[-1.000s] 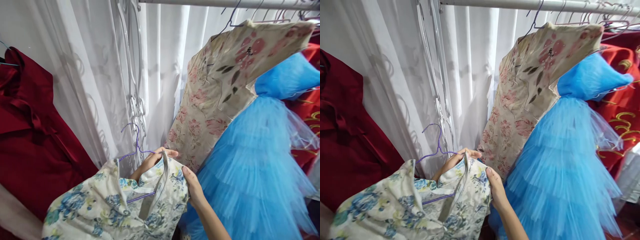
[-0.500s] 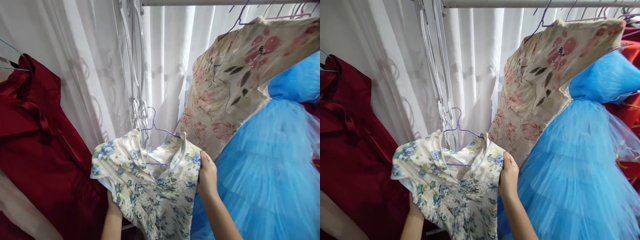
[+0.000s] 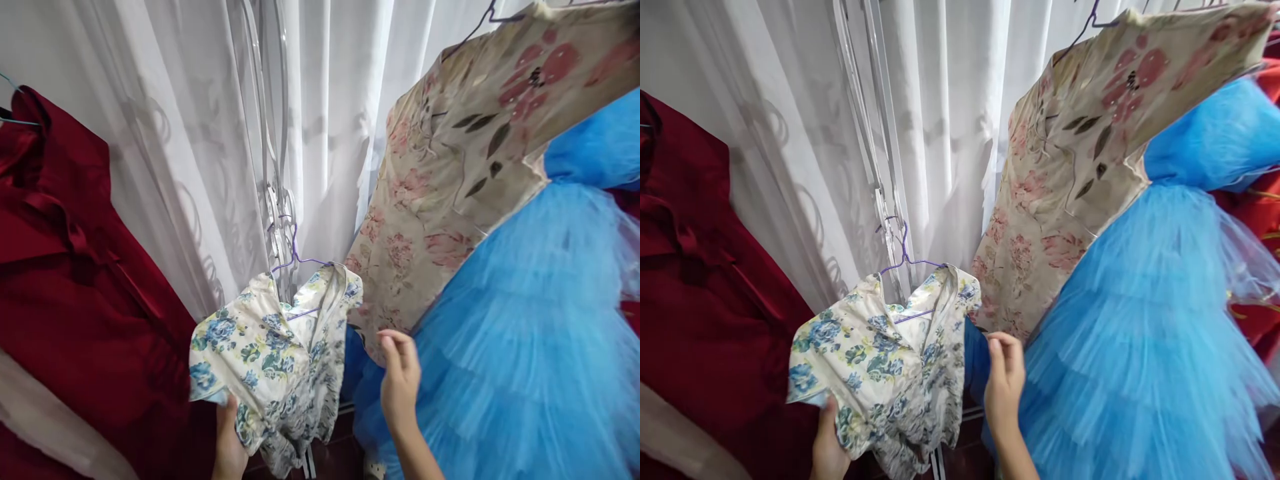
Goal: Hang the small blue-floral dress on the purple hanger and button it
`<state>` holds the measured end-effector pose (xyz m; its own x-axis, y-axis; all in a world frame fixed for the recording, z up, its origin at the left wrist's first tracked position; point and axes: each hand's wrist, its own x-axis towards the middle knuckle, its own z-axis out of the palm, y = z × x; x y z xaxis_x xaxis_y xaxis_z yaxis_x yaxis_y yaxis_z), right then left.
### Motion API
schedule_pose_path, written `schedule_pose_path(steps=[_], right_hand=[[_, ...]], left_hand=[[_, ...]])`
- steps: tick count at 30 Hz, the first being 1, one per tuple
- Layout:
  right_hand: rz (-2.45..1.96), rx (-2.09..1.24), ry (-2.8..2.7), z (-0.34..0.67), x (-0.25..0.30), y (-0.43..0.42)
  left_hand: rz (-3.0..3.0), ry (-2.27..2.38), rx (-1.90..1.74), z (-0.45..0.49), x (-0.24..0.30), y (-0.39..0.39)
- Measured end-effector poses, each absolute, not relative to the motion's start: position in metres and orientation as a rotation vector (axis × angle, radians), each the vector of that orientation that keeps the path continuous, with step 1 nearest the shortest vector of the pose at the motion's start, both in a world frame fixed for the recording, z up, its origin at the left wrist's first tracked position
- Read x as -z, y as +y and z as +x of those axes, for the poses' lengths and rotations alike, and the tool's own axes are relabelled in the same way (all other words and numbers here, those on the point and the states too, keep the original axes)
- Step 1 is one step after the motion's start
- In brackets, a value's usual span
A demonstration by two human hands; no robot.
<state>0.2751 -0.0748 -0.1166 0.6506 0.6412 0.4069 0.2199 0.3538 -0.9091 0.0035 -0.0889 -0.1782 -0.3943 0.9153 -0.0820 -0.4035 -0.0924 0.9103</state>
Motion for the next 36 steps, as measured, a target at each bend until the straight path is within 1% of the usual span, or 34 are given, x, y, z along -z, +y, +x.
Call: schedule_pose_path(steps=[3,4,6,10,12,15,16,17,18,19,21,22,26,33,36], right_hand=[[-1.219,-0.828,-1.31,0.244,0.129,-0.076],[-1.204,-0.944,-1.42,0.233,0.132,-0.074],[-1.183,-1.057,-1.514,0.212,0.138,-0.067],[-1.128,-1.135,-1.43,0.187,0.144,-0.054],[-1.09,-1.196,-1.372,0.186,0.143,-0.053],[-1.056,-1.341,-1.255,0.192,0.138,-0.058],[-1.064,-1.38,-1.216,0.195,0.136,-0.061],[-1.08,-1.41,-1.188,0.197,0.134,-0.063],[-1.096,-1.433,-1.173,0.198,0.132,-0.066],[-1.106,-1.451,-1.169,0.199,0.13,-0.068],[-1.104,-1.485,-1.179,0.2,0.127,-0.071],[-1.091,-1.509,-1.186,0.2,0.124,-0.071],[-1.018,-1.548,-1.18,0.204,0.103,-0.062],[-0.848,-1.304,-1.195,0.213,0.02,-0.008],[-0.813,-1.227,-1.179,0.21,-0.002,0.007]], left_hand=[[0.59,1.221,-1.678,0.007,0.172,-0.093],[0.588,1.224,-1.675,0.008,0.168,-0.094],[0.574,1.227,-1.665,0.009,0.16,-0.095],[0.598,1.282,-1.632,0.006,0.152,-0.097],[0.733,1.329,-1.766,0.001,0.15,-0.097],[1.041,1.507,-2.282,-0.002,0.151,-0.094],[1.168,1.556,-2.393,0.0,0.154,-0.092],[1.324,1.578,-2.385,0.005,0.157,-0.091],[1.49,1.57,-2.251,0.013,0.16,-0.089],[1.626,1.533,-2.04,0.023,0.163,-0.087],[1.754,1.428,-1.62,0.046,0.169,-0.083],[1.765,1.399,-1.496,0.057,0.17,-0.08],[1.719,1.357,-1.418,0.082,0.166,-0.07],[1.937,1.328,-1.266,0.097,0.166,-0.058],[2.011,1.343,-1.207,0.106,0.176,-0.06]])
